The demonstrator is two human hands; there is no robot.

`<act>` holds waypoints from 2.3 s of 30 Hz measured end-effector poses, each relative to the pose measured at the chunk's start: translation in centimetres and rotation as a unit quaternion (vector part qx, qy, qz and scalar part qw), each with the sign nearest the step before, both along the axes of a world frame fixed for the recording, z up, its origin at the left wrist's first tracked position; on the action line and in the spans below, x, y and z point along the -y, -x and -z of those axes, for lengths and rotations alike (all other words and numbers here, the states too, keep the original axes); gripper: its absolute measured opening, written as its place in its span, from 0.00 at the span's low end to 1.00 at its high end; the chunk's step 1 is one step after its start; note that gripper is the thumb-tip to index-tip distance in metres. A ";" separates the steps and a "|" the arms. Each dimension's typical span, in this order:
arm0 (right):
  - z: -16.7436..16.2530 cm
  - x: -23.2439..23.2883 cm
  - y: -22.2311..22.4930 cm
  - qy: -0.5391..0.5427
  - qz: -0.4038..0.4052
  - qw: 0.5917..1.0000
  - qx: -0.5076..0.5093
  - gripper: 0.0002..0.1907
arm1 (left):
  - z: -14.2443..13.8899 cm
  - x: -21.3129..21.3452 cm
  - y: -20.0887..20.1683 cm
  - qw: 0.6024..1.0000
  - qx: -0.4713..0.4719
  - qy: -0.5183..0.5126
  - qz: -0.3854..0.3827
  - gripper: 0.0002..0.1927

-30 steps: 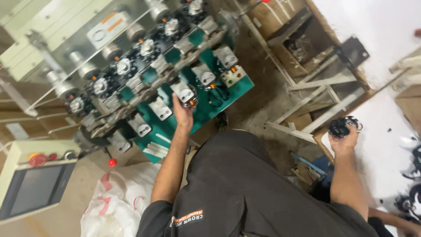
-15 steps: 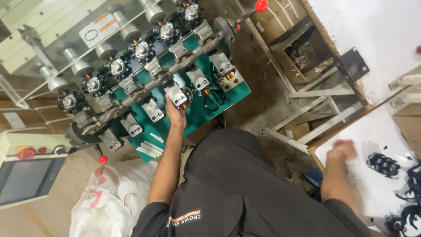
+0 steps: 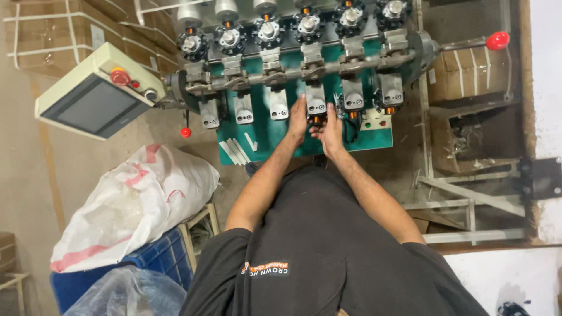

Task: The person works at a multi-station rotary production machine, fitting small components into the machine's stations and trimming with scissors. They then wrap finished round parts in plastic film and place them into a lined bin, and return to loading and adjusting parts on the machine.

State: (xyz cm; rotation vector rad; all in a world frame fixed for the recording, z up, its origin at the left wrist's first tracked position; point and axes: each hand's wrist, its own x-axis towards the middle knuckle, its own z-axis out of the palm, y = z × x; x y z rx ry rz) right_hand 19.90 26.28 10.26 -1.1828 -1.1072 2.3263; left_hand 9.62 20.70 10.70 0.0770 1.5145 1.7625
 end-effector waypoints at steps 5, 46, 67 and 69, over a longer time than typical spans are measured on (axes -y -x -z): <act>0.7 0.2 1.8 0.068 -0.017 0.997 -0.018 0.30 | 0.6 0.8 0.8 0.999 -0.043 0.002 0.020 0.21; -13.3 3.9 2.5 -0.636 -0.325 0.691 -0.111 0.07 | -12.9 17.3 1.5 0.772 -0.598 0.203 0.071 0.24; -14.0 5.7 4.5 -0.678 -0.281 0.677 -0.059 0.03 | -7.3 17.5 3.0 0.963 0.270 -0.021 -0.005 0.25; -13.9 6.2 4.8 -0.685 -0.292 0.667 -0.023 0.03 | -7.0 17.5 3.1 0.973 0.227 0.012 0.046 0.24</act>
